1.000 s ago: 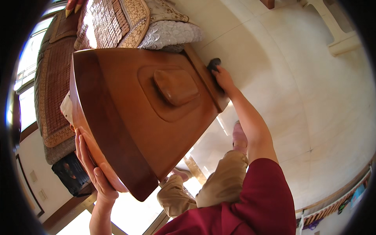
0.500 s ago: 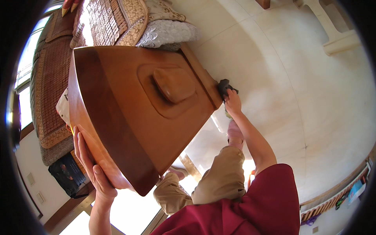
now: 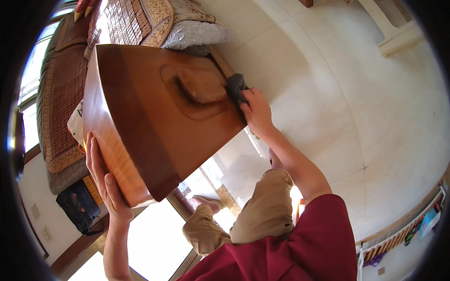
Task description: The person wipes a wooden cabinet and a nearby window frame using a cloth. They move around the furniture to clean different sides and edges, then wipe the window frame and a wall-mounted switch.
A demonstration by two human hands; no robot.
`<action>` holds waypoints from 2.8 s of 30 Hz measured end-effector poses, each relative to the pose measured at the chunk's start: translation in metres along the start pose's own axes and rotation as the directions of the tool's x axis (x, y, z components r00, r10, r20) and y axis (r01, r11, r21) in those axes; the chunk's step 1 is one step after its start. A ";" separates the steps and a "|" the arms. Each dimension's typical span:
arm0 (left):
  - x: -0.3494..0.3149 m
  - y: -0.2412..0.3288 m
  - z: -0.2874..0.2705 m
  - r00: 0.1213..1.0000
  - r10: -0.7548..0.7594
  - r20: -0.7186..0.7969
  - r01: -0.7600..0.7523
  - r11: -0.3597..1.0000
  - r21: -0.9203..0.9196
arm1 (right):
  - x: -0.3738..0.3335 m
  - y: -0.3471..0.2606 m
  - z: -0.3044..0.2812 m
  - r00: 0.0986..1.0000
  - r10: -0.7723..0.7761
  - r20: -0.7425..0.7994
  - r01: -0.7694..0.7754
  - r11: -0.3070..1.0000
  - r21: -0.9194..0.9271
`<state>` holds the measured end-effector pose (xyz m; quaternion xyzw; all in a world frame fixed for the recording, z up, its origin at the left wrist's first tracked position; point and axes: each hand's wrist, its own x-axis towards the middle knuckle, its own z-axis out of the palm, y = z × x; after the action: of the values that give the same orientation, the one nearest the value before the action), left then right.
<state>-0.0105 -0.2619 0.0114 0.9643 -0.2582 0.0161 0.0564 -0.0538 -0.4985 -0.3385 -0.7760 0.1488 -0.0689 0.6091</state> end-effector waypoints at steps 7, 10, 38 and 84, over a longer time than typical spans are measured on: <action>-0.012 -0.007 0.001 0.999 -0.034 -0.025 0.035 0.999 0.024 | 0.037 0.027 0.026 0.984 -0.177 -0.036 0.171 0.976 -0.138; 0.008 0.004 0.002 0.998 0.041 -0.051 -0.039 0.998 0.041 | 0.140 0.036 0.034 0.973 -0.230 -0.022 0.225 0.967 -0.120; -0.004 -0.001 0.003 0.990 0.060 -0.126 -0.057 0.998 0.025 | -0.043 -0.050 -0.031 0.981 -0.184 -0.058 0.176 0.976 -0.129; -0.014 -0.009 0.006 0.944 0.244 -0.223 -0.214 0.965 0.151 | -0.113 -0.151 0.009 0.655 -0.673 -0.344 0.677 0.725 -0.130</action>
<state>-0.0180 -0.2478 0.0032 0.9202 -0.3585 0.1551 0.0245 -0.1357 -0.4220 -0.1869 -0.7452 -0.0388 -0.4347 0.5042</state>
